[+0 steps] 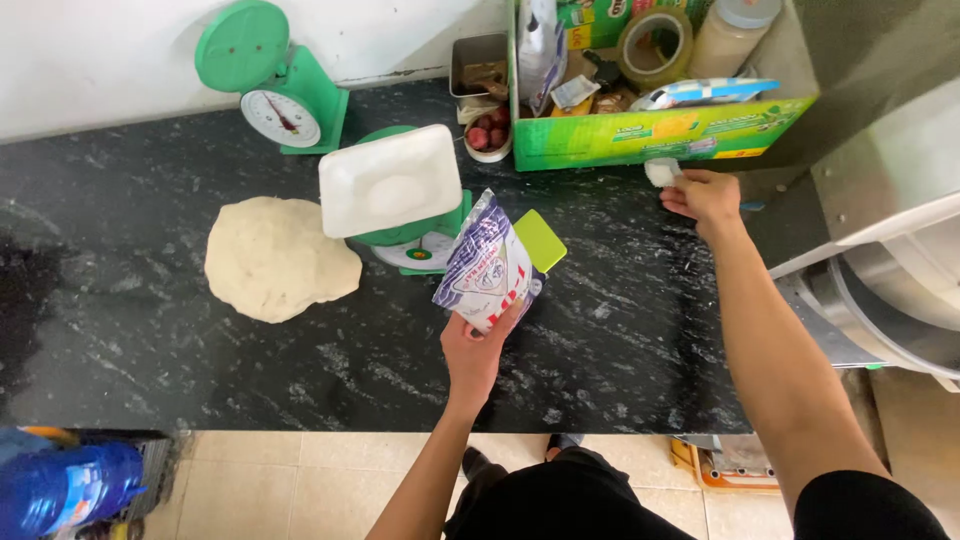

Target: Weighing dry ingredients using a kitchen scale for baking.

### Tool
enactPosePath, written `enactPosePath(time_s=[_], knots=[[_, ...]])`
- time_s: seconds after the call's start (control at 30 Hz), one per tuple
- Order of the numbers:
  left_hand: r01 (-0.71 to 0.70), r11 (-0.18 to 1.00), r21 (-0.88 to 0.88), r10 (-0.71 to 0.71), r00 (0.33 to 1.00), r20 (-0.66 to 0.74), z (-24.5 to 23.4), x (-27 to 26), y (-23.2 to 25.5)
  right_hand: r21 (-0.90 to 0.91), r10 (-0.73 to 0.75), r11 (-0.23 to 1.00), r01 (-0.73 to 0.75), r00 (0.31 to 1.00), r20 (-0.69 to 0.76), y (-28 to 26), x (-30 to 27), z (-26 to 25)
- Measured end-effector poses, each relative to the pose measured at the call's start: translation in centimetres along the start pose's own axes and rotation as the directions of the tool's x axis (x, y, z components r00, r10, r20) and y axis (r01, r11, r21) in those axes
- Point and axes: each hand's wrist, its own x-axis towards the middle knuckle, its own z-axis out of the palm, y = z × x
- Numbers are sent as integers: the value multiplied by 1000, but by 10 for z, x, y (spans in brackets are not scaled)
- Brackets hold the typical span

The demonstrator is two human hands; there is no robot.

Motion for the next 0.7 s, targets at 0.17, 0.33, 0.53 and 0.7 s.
enactPosePath(time_s=[0.17,0.33,0.53,0.7], knots=[[33,999,-28,-33,999,8,-14,-7,3,35,3,999,-2,1000,-10,-18,-37,8],[59,998,-15,-59,998,-8,-29,-16,-4,86,16,996,-21,998,59,-23,-68,14],[8,1000,7,-8,1000,-14,-53,-30,1,163,6,985,-47,970,242,-83,-114,52],[52,998,42,-52,999,-1,-86,-42,-4,124,-224,974,192,905,362,-189,-188,133]])
